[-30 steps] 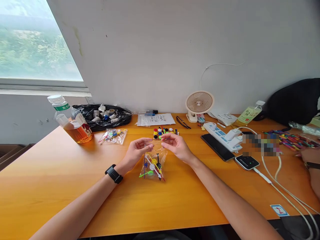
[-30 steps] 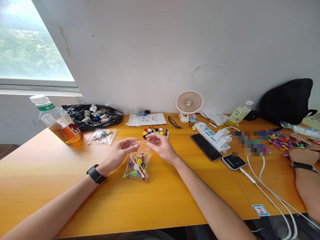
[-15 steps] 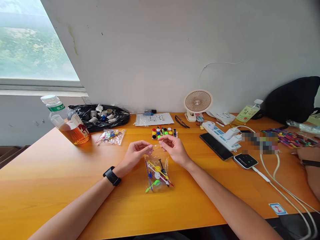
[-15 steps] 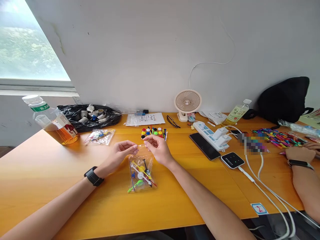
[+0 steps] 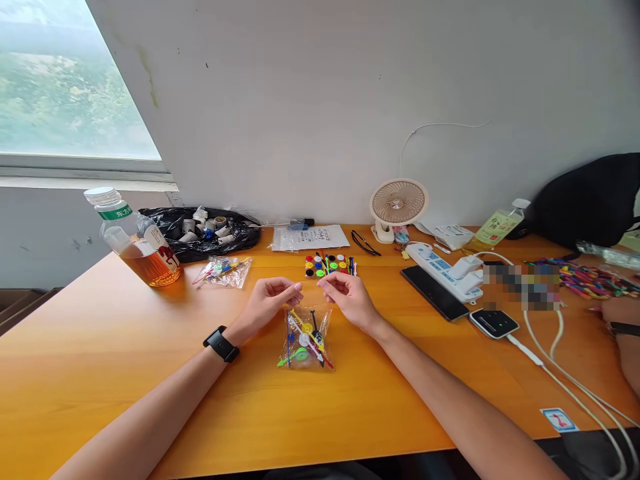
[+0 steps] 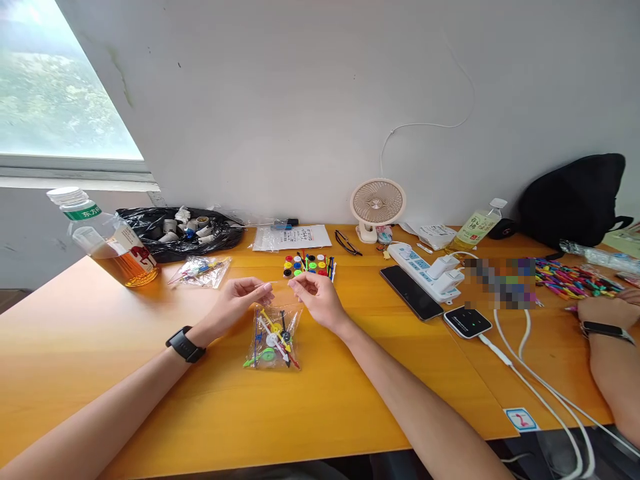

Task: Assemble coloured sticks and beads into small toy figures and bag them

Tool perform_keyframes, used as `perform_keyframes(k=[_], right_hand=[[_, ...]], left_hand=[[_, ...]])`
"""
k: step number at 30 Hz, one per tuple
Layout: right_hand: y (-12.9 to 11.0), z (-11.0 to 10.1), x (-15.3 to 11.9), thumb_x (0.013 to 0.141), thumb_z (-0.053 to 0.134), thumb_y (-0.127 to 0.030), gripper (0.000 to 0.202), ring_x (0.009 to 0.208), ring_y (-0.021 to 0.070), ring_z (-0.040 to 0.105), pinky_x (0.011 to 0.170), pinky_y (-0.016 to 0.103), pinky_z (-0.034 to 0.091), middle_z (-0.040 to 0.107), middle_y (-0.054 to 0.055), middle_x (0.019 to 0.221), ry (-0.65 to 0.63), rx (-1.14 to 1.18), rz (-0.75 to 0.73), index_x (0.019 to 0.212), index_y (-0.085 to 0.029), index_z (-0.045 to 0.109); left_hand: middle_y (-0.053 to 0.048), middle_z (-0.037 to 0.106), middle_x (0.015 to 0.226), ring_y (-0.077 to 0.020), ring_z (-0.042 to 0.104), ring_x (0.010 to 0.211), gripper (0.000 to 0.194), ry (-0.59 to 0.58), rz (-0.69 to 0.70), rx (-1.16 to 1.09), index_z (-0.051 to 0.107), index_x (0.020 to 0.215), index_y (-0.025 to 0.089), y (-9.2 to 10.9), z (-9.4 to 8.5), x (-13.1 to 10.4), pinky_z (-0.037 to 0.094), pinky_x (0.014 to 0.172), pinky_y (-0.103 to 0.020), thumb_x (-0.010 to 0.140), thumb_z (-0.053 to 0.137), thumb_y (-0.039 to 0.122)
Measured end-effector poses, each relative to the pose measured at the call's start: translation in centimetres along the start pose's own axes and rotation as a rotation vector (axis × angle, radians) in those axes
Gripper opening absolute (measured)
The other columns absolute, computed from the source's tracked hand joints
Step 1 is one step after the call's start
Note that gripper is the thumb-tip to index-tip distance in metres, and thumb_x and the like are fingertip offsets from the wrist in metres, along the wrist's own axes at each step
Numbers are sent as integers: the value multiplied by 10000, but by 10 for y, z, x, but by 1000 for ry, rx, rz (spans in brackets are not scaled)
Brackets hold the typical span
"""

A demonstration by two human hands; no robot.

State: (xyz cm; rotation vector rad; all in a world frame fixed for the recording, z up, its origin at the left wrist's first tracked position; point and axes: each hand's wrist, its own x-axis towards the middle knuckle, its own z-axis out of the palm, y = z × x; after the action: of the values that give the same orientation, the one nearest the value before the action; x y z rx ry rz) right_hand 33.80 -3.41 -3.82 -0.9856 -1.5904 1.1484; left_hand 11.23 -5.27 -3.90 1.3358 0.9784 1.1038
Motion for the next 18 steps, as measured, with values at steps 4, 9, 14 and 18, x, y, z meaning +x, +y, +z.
perform_keyframes(k=[4, 9, 14, 18], right_hand=[[0, 0, 1, 846, 765, -659, 458, 642, 161, 597, 623, 298, 510, 651, 10, 715, -12, 15, 12, 850, -203, 730], [1, 2, 0, 853, 765, -662, 464, 610, 146, 573, 591, 282, 490, 633, 2, 695, -17, 48, 11, 848, -200, 719], [1, -2, 0, 810, 844, -587, 416, 674, 152, 617, 644, 282, 516, 675, 6, 764, -67, 84, 23, 932, -205, 734], [5, -5, 2, 760, 899, -525, 398, 701, 162, 641, 682, 300, 541, 713, 15, 802, -138, 104, 64, 958, -203, 776]], left_hand=[[-117, 793, 846, -195, 704, 750, 530, 35, 19, 33, 808, 829, 137, -4, -5, 3, 555, 738, -298, 912, 722, 654], [-107, 798, 884, -187, 713, 757, 471, -24, 5, -58, 804, 978, 145, -7, -9, 3, 561, 738, -292, 906, 755, 607], [-100, 809, 950, -198, 739, 808, 408, -46, -10, -54, 801, 975, 152, -7, -10, 4, 585, 764, -301, 731, 949, 442], [-107, 817, 944, -197, 742, 807, 378, -13, 2, -22, 824, 968, 148, -4, -16, 6, 595, 785, -310, 779, 911, 463]])
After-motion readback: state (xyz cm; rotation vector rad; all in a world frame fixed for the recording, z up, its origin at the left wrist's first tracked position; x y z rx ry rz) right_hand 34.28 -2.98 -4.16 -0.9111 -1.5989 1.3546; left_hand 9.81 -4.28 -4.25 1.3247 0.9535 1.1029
